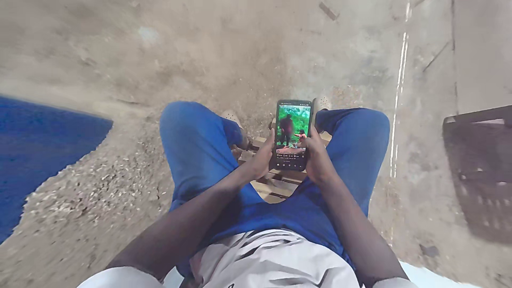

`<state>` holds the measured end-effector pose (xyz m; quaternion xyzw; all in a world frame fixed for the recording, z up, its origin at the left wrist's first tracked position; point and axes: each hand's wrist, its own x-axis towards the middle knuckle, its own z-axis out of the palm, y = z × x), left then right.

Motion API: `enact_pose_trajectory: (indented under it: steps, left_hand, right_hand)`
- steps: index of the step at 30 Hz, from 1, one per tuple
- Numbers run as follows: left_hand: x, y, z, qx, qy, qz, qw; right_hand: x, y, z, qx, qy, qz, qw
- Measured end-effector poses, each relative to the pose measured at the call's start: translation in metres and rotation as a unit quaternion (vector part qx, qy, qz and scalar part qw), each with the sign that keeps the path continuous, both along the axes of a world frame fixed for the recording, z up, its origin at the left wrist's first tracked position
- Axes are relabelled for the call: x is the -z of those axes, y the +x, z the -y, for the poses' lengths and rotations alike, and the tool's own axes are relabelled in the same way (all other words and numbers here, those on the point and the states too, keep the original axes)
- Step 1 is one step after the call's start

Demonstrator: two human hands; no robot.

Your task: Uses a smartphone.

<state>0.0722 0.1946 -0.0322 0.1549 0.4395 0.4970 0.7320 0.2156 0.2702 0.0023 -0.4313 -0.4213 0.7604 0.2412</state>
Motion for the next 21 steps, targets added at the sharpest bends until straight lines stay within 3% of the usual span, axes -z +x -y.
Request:
enact_pose_trajectory:
  steps: [21]
  left_hand:
    - [0.01, -0.005, 0.002, 0.012, 0.031, 0.032, 0.999]
  right_hand:
    - [-0.002, -0.003, 0.0, -0.012, -0.003, -0.004, 1.0]
